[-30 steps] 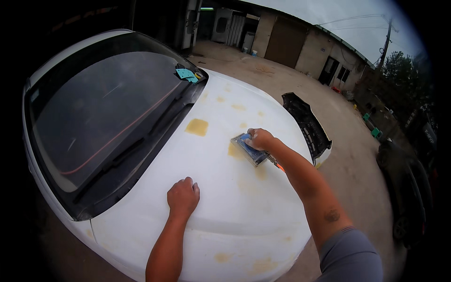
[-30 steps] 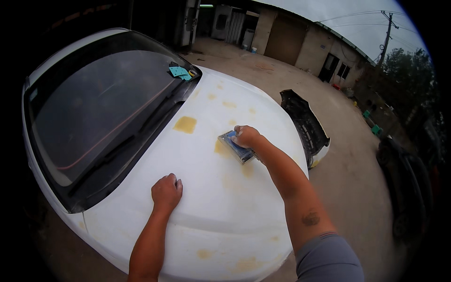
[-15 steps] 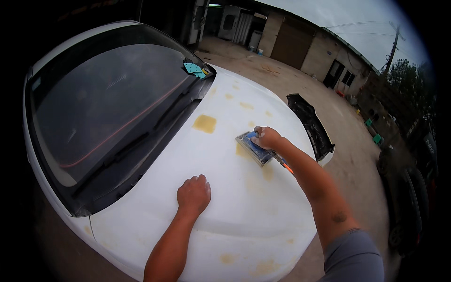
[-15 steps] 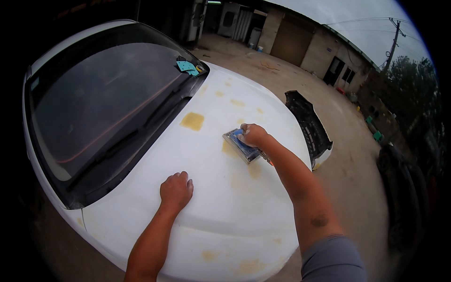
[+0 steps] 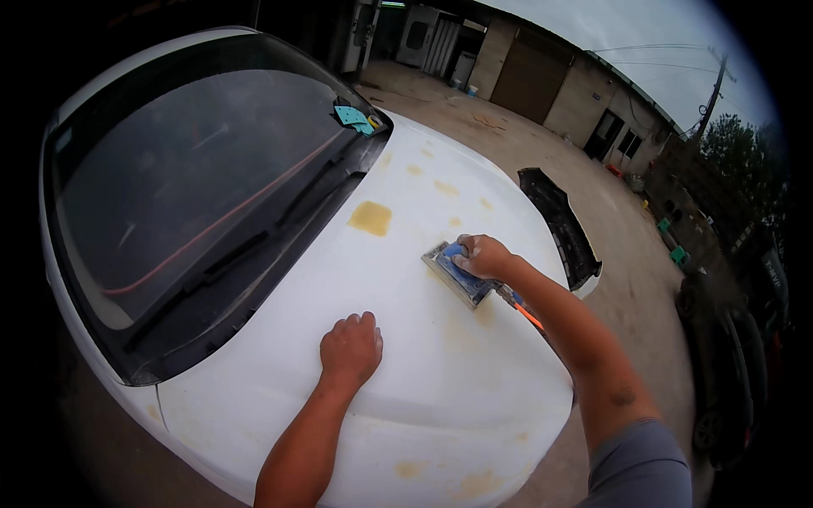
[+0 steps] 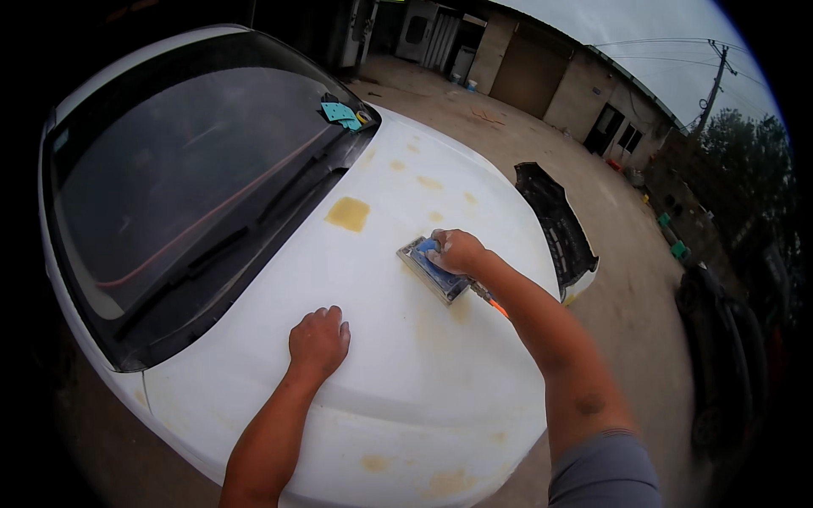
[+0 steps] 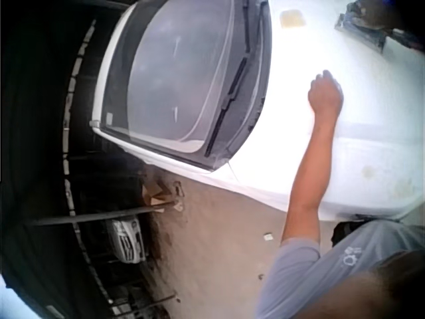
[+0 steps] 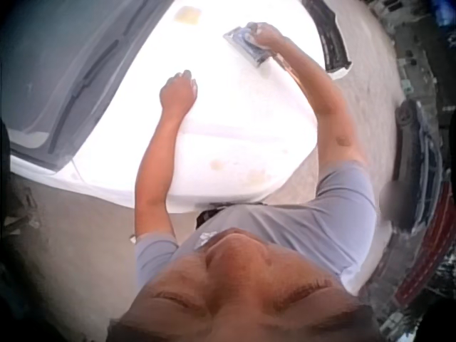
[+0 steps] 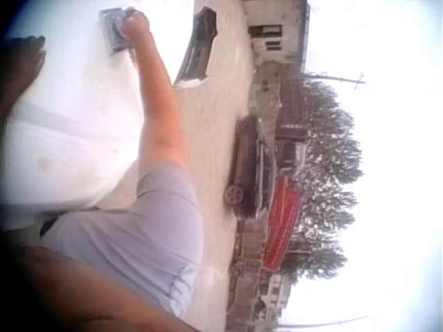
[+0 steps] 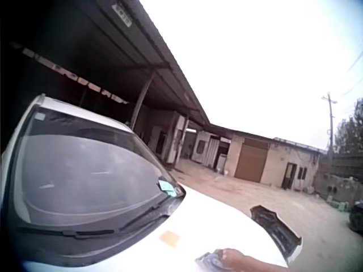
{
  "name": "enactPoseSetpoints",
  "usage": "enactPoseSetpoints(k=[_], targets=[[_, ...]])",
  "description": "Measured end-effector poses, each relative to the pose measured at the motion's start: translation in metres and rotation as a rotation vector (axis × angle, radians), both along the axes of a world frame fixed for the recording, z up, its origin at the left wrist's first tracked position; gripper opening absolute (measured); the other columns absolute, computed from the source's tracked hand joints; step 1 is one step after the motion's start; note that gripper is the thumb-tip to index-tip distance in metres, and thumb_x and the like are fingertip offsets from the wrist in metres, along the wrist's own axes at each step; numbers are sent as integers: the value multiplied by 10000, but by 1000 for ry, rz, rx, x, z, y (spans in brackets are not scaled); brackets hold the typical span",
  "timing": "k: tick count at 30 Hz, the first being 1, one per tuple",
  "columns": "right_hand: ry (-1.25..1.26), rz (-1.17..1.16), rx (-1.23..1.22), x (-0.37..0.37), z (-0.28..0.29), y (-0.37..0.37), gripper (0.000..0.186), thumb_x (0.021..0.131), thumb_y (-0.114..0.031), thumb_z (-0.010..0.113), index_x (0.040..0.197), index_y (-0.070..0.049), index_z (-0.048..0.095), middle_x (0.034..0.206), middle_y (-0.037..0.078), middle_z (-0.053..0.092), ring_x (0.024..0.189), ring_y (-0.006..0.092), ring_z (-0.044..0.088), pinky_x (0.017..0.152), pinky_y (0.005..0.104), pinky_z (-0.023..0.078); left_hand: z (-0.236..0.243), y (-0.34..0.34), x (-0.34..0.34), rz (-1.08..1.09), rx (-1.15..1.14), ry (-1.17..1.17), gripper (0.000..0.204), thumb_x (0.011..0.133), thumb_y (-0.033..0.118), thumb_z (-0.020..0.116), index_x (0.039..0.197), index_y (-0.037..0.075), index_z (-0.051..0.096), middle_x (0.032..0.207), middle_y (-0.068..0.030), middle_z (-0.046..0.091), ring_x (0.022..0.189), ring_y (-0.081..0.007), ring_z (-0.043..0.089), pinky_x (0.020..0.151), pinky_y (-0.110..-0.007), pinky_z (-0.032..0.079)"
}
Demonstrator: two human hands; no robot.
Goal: The person uses a pneumatic sanding block to sand the surface of a white car hood. They move the tool across multiple areas, focusing on yellowish spots, and occasionally pause to feel the surface with their left hand. The task continues across the hood without visible completion.
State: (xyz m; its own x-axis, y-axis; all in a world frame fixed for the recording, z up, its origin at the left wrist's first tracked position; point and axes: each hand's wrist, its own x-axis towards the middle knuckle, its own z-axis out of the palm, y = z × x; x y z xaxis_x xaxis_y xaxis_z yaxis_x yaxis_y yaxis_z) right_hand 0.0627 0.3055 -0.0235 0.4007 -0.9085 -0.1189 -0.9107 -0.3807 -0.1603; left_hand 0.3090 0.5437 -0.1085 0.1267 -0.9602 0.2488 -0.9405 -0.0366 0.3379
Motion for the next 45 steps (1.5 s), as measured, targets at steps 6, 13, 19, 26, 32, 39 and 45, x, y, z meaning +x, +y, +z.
enactPoseSetpoints(k=[6,13,19,26,32,39,45], targets=[[19,15,-45,10,-2,-4,492,961,-449,670,1283,-77,664,1061,165,744,1013,350,709,900,419,553,0,2,5,-19,-17,-14,188,980,246,663,939,68,615,884,-95,654,837,-285,682,677,-443,577],[73,121,-24,-13,-3,59,579,962,-415,699,1352,10,648,953,190,731,921,330,714,854,402,560,-7,2,7,-32,-50,2,167,990,233,642,936,77,618,875,-79,644,813,-258,668,654,-425,575],[58,11,-56,17,0,-8,511,953,-441,689,1322,-88,666,1096,140,748,1055,313,711,925,407,550,-1,4,8,-20,17,50,176,970,232,670,972,63,621,911,-101,656,865,-291,676,708,-455,574],[36,-22,-57,32,-4,-13,510,956,-452,669,1340,-116,649,1159,126,749,1106,319,700,954,412,549,-1,5,9,7,17,40,192,970,240,672,978,52,633,936,-120,672,895,-319,683,758,-480,563],[36,51,-75,-13,-13,65,472,965,-447,663,1259,-78,636,1046,140,734,1042,345,690,894,447,550,-5,7,15,-19,-38,-15,186,985,237,653,946,60,613,893,-104,649,857,-300,675,719,-460,556],[-29,18,14,-80,-18,123,523,954,-422,694,1301,-41,607,1017,171,717,1021,365,682,883,451,549,-16,1,21,22,-162,-33,186,971,214,656,909,48,598,862,-126,648,823,-339,671,710,-482,545],[-352,-28,-201,-143,-19,189,965,753,-356,887,1503,81,465,1245,259,644,1148,388,655,1018,403,527,-28,-1,37,44,-260,-40,168,956,185,656,884,42,604,862,-152,667,786,-376,668,715,-503,539]])
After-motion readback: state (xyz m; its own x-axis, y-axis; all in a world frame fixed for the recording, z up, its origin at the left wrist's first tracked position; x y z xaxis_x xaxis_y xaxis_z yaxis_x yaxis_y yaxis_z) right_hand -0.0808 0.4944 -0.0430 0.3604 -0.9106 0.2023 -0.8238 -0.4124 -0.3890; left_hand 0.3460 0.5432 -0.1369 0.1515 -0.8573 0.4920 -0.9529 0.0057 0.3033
